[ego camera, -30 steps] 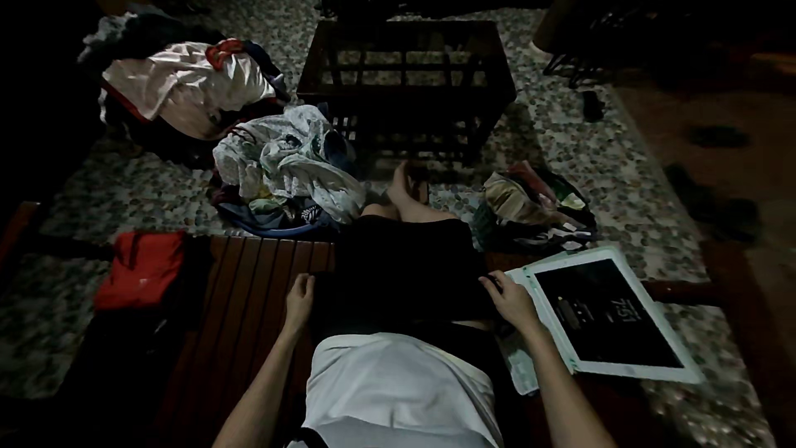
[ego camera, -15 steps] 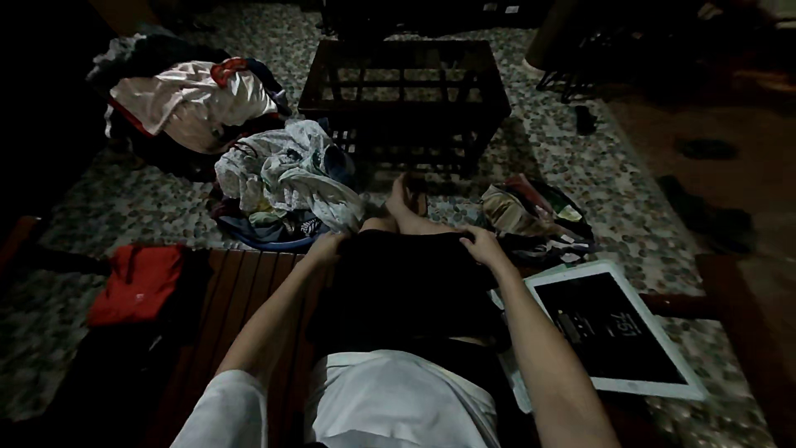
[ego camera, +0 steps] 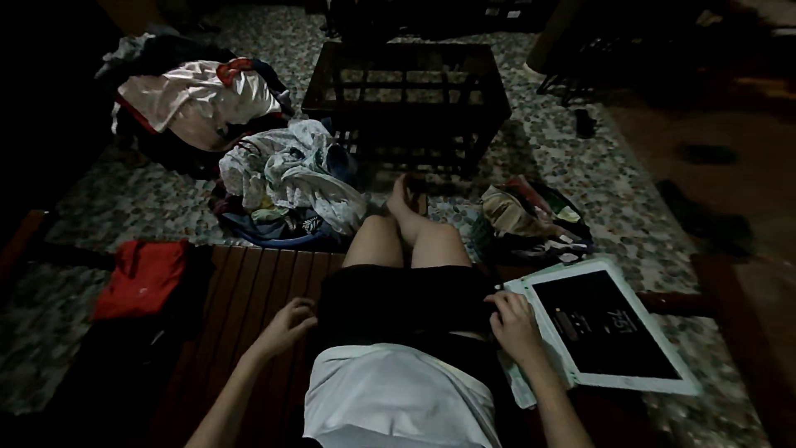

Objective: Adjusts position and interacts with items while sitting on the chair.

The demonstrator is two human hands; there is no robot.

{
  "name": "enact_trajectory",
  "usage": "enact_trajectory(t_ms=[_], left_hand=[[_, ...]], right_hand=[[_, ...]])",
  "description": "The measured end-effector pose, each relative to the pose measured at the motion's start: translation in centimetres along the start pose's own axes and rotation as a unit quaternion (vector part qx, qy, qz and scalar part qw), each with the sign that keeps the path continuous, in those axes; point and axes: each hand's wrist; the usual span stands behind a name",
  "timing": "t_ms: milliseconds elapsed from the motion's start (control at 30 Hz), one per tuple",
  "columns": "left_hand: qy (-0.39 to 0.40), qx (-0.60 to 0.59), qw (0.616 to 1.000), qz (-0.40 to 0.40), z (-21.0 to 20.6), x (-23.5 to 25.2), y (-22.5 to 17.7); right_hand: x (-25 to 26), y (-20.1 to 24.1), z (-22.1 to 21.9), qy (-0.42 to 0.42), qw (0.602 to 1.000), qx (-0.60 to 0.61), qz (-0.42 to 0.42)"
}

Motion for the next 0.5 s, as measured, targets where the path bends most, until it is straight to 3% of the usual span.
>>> enact_trajectory(t_ms=[133, 233, 333, 500], left_hand=[[-0.003, -0.235, 0.937, 0.260, -2.9, 1.1, -0.9], [0.020, -0.269, 0.901, 0.341, -3.1, 2.8, -2.1], [-0.017, -0.383, 0.864, 0.326, 0.2, 3.0, -3.7], [-0.198, -0.416, 0.850, 0.256, 8.6, 0.1, -3.8]], right_hand=[[1.7, -1.3, 0.0, 0.038, 0.996, -0.020, -0.080], [3.6, -2.2, -1.0, 0.112, 0.989, -0.031, -0.087], [4.6, -2.4, -2.0, 0.126, 0.988, -0.036, -0.082], [4.8, -1.8, -3.1, 0.072, 0.995, -0.035, -0.067]])
Point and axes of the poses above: each hand's wrist, its own x-axis towards the middle knuckle, its own z-axis out of the back of the hand, y = z × x, and after that the axes turned 13 degrees about -y, right-handed
